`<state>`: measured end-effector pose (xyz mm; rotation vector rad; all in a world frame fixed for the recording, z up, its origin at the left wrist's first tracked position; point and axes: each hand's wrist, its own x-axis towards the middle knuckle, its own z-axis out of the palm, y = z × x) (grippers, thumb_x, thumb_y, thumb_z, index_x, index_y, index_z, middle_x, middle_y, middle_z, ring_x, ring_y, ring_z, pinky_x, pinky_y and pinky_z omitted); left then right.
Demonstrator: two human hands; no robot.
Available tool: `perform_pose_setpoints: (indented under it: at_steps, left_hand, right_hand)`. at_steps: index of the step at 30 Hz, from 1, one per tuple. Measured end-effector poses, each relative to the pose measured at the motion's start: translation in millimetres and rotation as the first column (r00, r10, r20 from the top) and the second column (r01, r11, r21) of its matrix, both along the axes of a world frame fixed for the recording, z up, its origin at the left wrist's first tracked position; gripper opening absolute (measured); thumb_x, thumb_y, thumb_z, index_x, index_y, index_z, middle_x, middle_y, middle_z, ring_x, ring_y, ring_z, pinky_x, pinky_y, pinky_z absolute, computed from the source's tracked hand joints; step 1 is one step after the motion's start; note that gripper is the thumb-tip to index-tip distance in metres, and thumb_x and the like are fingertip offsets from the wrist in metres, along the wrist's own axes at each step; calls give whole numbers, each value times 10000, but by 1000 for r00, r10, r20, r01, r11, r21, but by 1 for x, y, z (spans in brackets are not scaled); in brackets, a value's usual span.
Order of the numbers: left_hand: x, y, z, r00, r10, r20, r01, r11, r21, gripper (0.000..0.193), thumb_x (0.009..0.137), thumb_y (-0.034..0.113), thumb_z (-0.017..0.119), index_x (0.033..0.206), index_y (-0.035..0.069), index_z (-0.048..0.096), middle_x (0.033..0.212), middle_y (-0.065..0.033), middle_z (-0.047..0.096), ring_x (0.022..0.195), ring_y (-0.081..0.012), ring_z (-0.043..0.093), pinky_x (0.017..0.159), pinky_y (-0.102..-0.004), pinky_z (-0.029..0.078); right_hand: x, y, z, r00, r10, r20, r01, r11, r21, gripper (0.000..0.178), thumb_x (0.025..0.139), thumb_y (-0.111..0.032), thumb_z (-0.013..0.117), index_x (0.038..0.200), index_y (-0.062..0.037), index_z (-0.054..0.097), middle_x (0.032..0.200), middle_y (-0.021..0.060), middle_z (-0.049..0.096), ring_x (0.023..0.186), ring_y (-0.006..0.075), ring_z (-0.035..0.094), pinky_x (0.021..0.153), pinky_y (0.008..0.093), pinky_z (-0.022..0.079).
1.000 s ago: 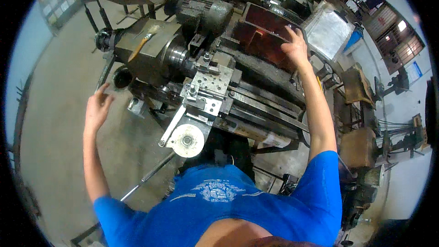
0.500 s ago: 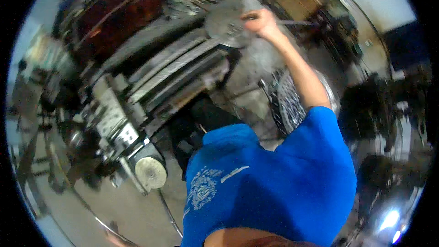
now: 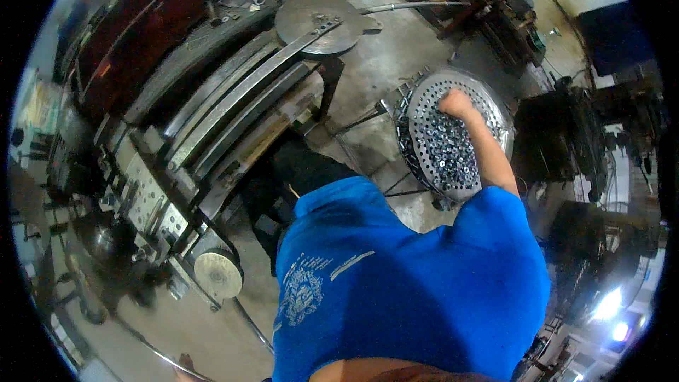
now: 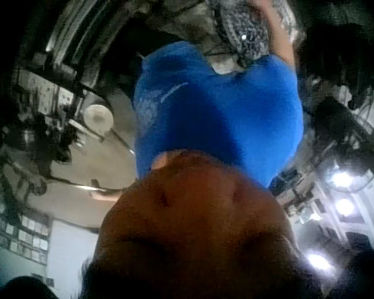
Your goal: The person operates a metal lathe, repeatedly inserting small metal pieces into the chuck, engaging the machine, and removing the processed pieces. The person places the finished pieces into a perforated metal tray nearby.
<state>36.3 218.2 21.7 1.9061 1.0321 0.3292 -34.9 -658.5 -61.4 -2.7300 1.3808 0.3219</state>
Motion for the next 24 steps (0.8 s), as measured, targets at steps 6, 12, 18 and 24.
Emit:
perform_pose_setpoints:
  at_steps: [6,12,18,24]
  left_hand:
    - [-13,20,7,990,-16,139,5,997,77,320,762,257,527,927,-15,558,693,-130,580,574,-200,564,523,-285,476]
    - [-7,67,-16,990,-132,50,134,991,-30,265,784,210,491,804,-54,517,638,-112,568,548,-173,563,508,-264,466]
    - [-14,65,-23,995,-10,97,9,1000,9,345,798,268,490,863,-65,550,620,-112,573,526,-162,562,505,-256,447]
    - [-6,55,-10,996,-40,86,32,995,92,364,812,247,490,981,-73,531,626,-98,563,532,-142,550,506,-254,451]
  right_hand:
    - [4,-26,-41,968,217,-126,-223,974,-38,383,669,-376,557,744,-6,618,874,198,587,843,330,554,737,394,446]
    - [-4,-33,-9,979,179,94,-191,973,133,282,639,-274,555,620,6,589,658,208,573,671,331,576,632,394,454]
    - [101,45,63,654,441,615,-554,832,-7,196,617,-31,566,798,-2,633,815,131,606,741,196,588,671,276,454]
    - [248,269,139,23,550,835,-984,162,-80,416,515,-44,538,922,-47,625,1039,148,530,908,242,541,771,279,422]
